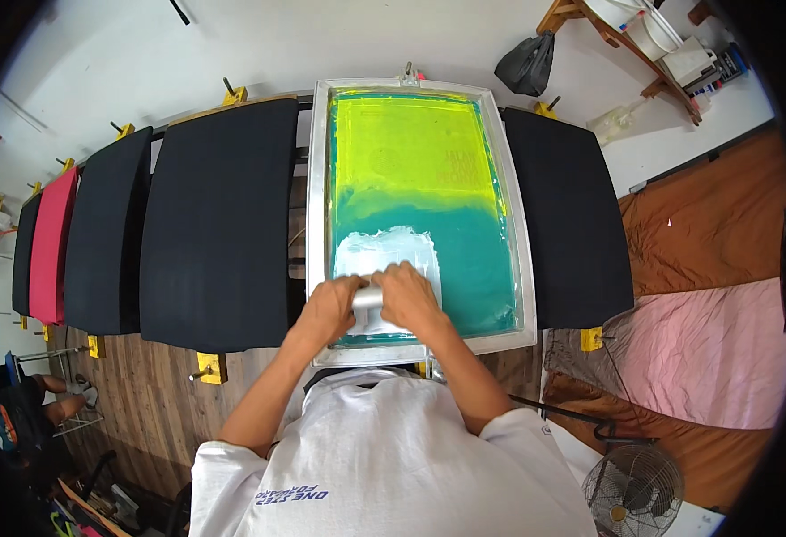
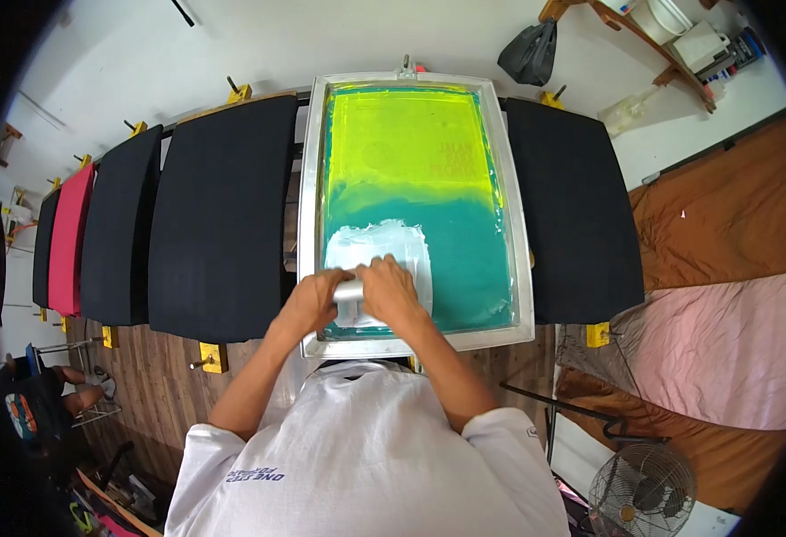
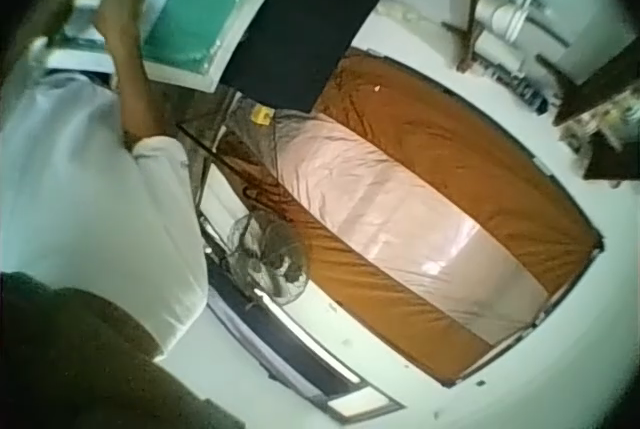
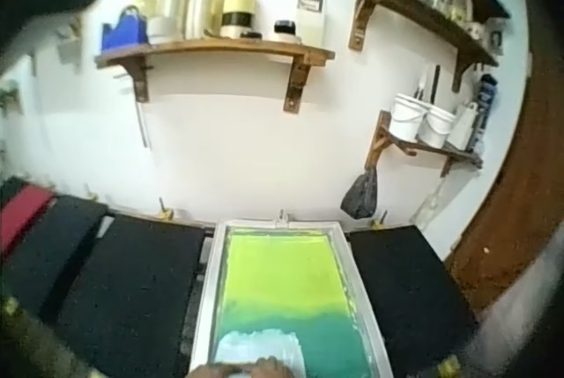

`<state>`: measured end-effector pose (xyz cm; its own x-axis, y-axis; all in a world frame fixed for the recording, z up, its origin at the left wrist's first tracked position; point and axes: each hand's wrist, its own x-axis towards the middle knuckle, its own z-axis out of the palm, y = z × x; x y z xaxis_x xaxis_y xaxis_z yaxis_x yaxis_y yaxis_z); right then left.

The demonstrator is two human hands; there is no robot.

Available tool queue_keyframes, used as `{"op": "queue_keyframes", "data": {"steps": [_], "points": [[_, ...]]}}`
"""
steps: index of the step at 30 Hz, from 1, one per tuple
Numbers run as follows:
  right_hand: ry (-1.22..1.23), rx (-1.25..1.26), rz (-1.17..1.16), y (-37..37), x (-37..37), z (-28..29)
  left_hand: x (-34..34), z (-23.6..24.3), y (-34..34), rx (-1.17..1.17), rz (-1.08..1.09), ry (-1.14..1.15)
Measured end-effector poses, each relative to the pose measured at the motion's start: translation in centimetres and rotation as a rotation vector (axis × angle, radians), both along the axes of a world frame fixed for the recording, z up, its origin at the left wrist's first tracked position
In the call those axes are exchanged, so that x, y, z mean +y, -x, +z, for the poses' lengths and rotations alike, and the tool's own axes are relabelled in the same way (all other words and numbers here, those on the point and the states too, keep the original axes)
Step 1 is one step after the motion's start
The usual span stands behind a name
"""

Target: Applying ink to a t-shirt using a squeegee and a screen printing frame.

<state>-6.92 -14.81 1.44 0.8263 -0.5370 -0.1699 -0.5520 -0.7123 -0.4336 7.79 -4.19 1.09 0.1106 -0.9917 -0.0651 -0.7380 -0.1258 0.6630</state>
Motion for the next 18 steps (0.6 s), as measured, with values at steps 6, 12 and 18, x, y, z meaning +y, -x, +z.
{"op": "queue_keyframes", "data": {"steps": [6, 12, 18], "points": [[-0.097, 0.010, -0.003, 4.3, 5.1, 0.8, 5.3, 1.3, 4.4, 0.037, -0.004, -0.096], [-0.123, 0.085, -0.014, 4.2, 0.9, 2.5, 1.2, 0.6, 3.2, 0.057, -0.098, -0.114], [0.024, 0.119, -0.130, 2.8, -4.9, 0.4, -6.8, -2.2, 2.3, -0.035, -0.057, 0.041]]}}
